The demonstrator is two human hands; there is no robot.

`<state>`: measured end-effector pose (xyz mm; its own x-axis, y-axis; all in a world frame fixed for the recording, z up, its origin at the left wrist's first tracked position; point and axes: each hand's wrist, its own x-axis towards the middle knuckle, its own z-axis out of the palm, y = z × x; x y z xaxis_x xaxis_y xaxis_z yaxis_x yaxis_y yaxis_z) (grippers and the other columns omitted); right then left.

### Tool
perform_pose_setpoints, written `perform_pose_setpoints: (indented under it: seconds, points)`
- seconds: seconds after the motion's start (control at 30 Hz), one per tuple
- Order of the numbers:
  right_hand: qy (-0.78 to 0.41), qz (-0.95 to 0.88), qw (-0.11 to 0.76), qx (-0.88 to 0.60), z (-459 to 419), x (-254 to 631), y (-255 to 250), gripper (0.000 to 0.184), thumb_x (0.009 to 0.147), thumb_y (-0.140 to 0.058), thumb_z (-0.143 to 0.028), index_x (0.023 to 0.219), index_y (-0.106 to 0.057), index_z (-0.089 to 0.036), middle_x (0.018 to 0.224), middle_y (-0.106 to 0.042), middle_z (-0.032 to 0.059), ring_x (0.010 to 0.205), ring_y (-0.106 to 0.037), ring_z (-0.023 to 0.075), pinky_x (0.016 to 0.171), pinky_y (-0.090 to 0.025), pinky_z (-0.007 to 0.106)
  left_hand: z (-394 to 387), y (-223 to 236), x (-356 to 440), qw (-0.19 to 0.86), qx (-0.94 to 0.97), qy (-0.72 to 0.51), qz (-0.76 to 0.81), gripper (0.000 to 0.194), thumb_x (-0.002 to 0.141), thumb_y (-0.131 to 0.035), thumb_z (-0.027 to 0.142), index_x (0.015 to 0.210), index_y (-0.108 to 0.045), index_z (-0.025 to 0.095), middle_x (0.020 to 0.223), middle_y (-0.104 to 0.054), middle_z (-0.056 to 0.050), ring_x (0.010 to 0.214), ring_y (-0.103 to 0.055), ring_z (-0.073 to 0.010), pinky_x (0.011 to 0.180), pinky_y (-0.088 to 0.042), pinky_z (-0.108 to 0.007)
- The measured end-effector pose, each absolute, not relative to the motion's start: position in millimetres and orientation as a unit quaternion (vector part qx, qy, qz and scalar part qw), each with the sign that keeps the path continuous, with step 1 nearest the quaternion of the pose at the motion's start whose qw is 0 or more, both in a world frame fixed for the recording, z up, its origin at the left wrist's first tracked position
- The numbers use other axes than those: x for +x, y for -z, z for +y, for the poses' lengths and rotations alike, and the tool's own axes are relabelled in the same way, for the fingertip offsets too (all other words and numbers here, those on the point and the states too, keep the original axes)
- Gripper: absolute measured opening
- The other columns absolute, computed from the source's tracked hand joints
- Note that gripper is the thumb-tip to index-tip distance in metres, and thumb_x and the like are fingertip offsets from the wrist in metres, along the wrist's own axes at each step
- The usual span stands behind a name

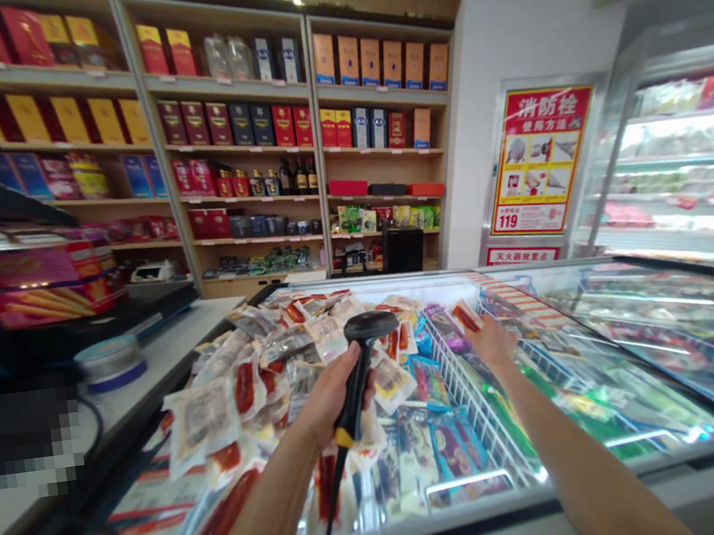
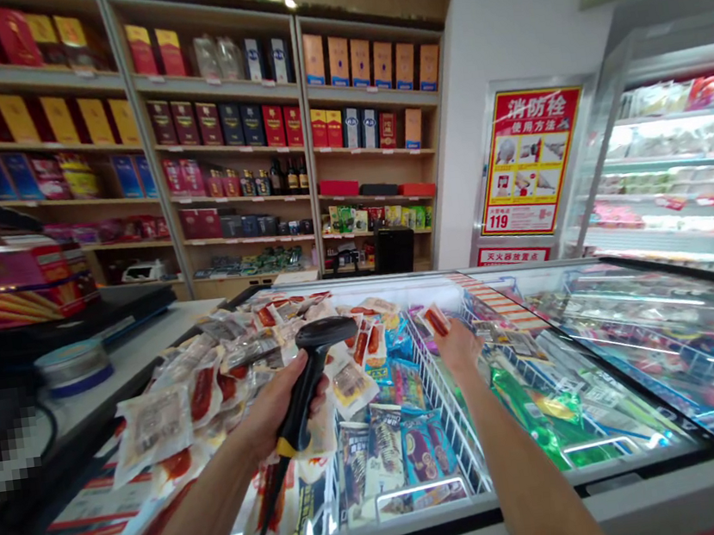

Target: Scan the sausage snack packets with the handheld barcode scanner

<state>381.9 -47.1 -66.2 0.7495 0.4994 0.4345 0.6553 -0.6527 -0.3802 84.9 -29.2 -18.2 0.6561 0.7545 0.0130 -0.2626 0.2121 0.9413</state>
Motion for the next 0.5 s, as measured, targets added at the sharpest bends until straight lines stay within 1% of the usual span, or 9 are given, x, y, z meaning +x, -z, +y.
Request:
perform_pose_setpoints:
  seconds: [0.07,0.13,0.23,0.3,0.33,0.4,0.43,0.5]
  points:
    - [0.158,-0.291,0.233,-0.914,-58.2,404.7,69.1,0.033,0.068,-0.046,-0.038,0.091,-0.057,-0.017,0.075,-0.061,0.0093,0.080,-0.055,0.0256,0.074,-0.032,0.042,-26.8,18.7,84.0,0.737,0.529,-0.348,0.239,0.035,0.070,-0.046,0.047,0.081,-0.052,0.014,0.056,-0.053,-0.001,0.041,-0.045,-0.0063,0.038,-0.033,-0.017]
    - [0.187,-0.257,0.216,-0.923,-68.7,422.1,72.2,0.033,0.066,-0.049,-0.037,0.090,-0.057,-0.016,0.082,-0.060,0.0117,0.086,-0.052,0.0285,0.075,-0.031,0.045,-26.0,18.5,83.6,0.734,0.529,-0.351,0.243,0.034,0.071,-0.046,0.047,0.077,-0.051,0.014,0.057,-0.054,-0.001,0.041,-0.045,-0.0061,0.038,-0.033,-0.017]
    - [0.266,-0.224,0.231,-0.908,-73.2,422.6,71.9,0.041,0.067,-0.048,-0.040,0.099,-0.054,-0.014,0.099,-0.054,0.0158,0.097,-0.044,0.0317,0.075,-0.030,0.046,-26.5,17.2,83.6,0.734,0.525,-0.353,0.247,0.033,0.071,-0.046,0.047,0.072,-0.050,0.014,0.056,-0.054,-0.001,0.041,-0.045,-0.0062,0.039,-0.034,-0.017]
    - [0.281,-0.271,0.256,-0.884,-64.6,401.0,67.5,0.043,0.071,-0.043,-0.042,0.102,-0.052,-0.015,0.101,-0.054,0.0147,0.098,-0.044,0.0294,0.076,-0.031,0.043,-27.0,16.1,83.5,0.733,0.524,-0.356,0.246,0.033,0.071,-0.047,0.046,0.072,-0.050,0.014,0.056,-0.054,-0.001,0.041,-0.045,-0.0063,0.039,-0.034,-0.017]
    - [0.259,-0.321,0.265,-0.872,-57.2,384.6,64.8,0.042,0.073,-0.040,-0.043,0.102,-0.053,-0.016,0.098,-0.056,0.0127,0.096,-0.046,0.0271,0.076,-0.032,0.040,-27.2,15.6,83.4,0.733,0.524,-0.358,0.244,0.032,0.070,-0.047,0.046,0.074,-0.050,0.014,0.056,-0.054,-0.001,0.041,-0.046,-0.0065,0.039,-0.035,-0.017]
    - [0.142,-0.429,0.264,-0.852,-38.5,346.0,60.5,0.043,0.076,-0.031,-0.049,0.088,-0.060,-0.020,0.083,-0.061,0.0081,0.083,-0.054,0.0215,0.072,-0.036,0.034,-27.5,14.9,83.1,0.735,0.524,-0.359,0.238,0.032,0.070,-0.047,0.045,0.077,-0.050,0.014,0.055,-0.053,-0.001,0.041,-0.045,-0.0066,0.038,-0.034,-0.017]
    - [0.090,-0.482,0.249,-0.835,-28.7,326.6,59.4,0.047,0.076,-0.027,-0.052,0.081,-0.062,-0.020,0.080,-0.062,0.0072,0.080,-0.055,0.0207,0.070,-0.037,0.032,-27.6,14.8,83.1,0.737,0.523,-0.358,0.235,0.033,0.070,-0.047,0.045,0.079,-0.051,0.014,0.055,-0.053,0.000,0.040,-0.045,-0.0066,0.038,-0.034,-0.017]
    - [0.043,-0.524,0.212,-0.824,-11.0,293.6,59.6,0.056,0.074,-0.023,-0.059,0.074,-0.063,-0.019,0.078,-0.062,0.0089,0.078,-0.056,0.0221,0.065,-0.039,0.031,-27.6,15.0,83.5,0.740,0.521,-0.358,0.231,0.033,0.070,-0.048,0.045,0.080,-0.051,0.014,0.054,-0.053,0.000,0.040,-0.045,-0.0064,0.038,-0.034,-0.017]
